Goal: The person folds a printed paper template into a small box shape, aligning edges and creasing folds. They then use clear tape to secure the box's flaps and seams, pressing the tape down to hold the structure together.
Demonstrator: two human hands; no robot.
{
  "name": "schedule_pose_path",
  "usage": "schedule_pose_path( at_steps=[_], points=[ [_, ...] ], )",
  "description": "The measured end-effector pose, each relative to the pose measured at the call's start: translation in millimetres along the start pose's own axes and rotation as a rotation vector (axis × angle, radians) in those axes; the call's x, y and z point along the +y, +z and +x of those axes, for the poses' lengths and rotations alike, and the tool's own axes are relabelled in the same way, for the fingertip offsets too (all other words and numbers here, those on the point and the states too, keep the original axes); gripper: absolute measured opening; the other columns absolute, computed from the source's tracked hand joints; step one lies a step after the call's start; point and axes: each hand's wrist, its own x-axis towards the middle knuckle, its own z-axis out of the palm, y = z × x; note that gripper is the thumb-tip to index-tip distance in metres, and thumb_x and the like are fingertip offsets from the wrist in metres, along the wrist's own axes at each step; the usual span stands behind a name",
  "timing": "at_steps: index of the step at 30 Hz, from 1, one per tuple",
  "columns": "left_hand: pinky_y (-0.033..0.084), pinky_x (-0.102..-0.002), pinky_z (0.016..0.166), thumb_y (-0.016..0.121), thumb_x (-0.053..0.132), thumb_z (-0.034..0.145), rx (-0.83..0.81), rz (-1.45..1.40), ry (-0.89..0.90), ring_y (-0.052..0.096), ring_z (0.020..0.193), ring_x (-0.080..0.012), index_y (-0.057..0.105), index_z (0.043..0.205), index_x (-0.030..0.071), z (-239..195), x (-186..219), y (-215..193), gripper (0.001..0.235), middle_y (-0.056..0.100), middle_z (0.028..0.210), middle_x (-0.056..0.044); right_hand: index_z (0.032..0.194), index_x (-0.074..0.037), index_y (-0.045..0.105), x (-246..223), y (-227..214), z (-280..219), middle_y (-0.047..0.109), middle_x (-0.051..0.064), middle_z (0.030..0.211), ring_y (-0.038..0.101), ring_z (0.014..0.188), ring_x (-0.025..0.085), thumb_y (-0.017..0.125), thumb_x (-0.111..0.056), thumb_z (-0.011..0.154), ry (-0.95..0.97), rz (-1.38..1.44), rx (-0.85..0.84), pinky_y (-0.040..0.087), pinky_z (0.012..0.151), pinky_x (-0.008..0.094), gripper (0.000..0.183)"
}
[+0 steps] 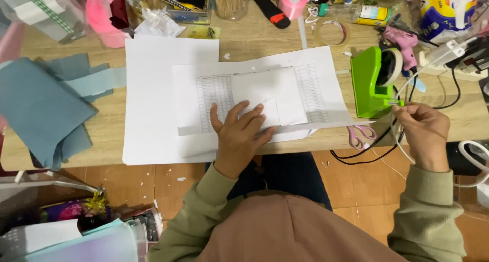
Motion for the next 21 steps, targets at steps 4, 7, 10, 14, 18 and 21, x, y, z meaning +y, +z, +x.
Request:
schedule_pose_path(
  at_steps=[4, 7, 10, 14, 18, 21],
  points=[
    [0.009, -0.058, 0.120, 0.079, 0.042, 0.098, -0.020, 0.034, 0.065, 0.067, 0.115, -0.0209, 0.067, 0.091, 0.018, -0.1, -3.9, -1.5, 0.028, 0.075, 0.110, 0.005, 0.094, -0.013, 0.062, 1.4, -8.2, 6.4, 0.064, -0.003, 0.094, 0.060, 0.091, 0.005, 0.078, -0.013, 0.107, 0.003, -0.084, -0.005, 0.056, 0.094, 0.019, 0.021],
    [0.012, -0.057, 0.121, 0.078, 0.042, 0.100, -0.023, 0.080, 0.100, 0.067, 0.109, -0.0153, 0.065, 0.093, 0.019, 0.1, -6.3, 1.0, 0.027, 0.073, 0.112, 0.006, 0.093, -0.009, 0.066, -9.6, -12.1, 4.5, 0.065, 0.000, 0.096, 0.058, 0.094, 0.008, 0.078, -0.016, 0.109, -0.049, -0.231, -0.033, 0.049, 0.088, 0.025, 0.021],
    [0.024, -0.059, 0.116, 0.071, 0.041, 0.103, 0.034, 0.103, 0.158, 0.068, 0.102, -0.0140, 0.065, 0.092, 0.017, 1.9, -8.5, 3.0, 0.027, 0.073, 0.107, 0.005, 0.095, -0.006, 0.067, -16.3, -13.4, 5.5, 0.067, 0.005, 0.098, 0.061, 0.095, 0.012, 0.077, -0.012, 0.110, -0.069, -0.252, -0.058, 0.051, 0.089, 0.027, 0.019],
    [0.029, -0.060, 0.114, 0.083, 0.040, 0.096, 0.031, 0.059, 0.182, 0.067, 0.102, -0.0144, 0.065, 0.090, 0.016, 1.1, -11.3, 5.1, 0.030, 0.072, 0.108, 0.003, 0.093, -0.003, 0.069, -18.3, -15.7, 8.4, 0.070, 0.011, 0.105, 0.062, 0.098, 0.017, 0.073, -0.012, 0.106, -0.116, -0.334, -0.075, 0.050, 0.087, 0.032, 0.017],
    [0.028, -0.061, 0.116, 0.092, 0.043, 0.089, 0.015, 0.086, 0.189, 0.065, 0.101, -0.0140, 0.065, 0.088, 0.016, 0.2, -12.4, 6.6, 0.039, 0.072, 0.106, 0.004, 0.094, -0.002, 0.073, -38.0, -15.0, 4.1, 0.072, 0.011, 0.109, 0.064, 0.102, 0.019, 0.071, -0.014, 0.100, -0.122, -0.448, -0.092, 0.048, 0.089, 0.036, 0.013],
    [0.028, -0.060, 0.116, 0.093, 0.046, 0.087, 0.024, 0.122, 0.190, 0.066, 0.100, -0.0122, 0.066, 0.087, 0.017, -0.7, -13.3, 8.5, 0.040, 0.072, 0.106, 0.005, 0.095, -0.003, 0.074, -32.8, -18.9, 10.2, 0.073, 0.012, 0.104, 0.066, 0.100, 0.021, 0.073, -0.014, 0.100, -0.145, -0.467, -0.111, 0.050, 0.095, 0.037, 0.012]
  ],
)
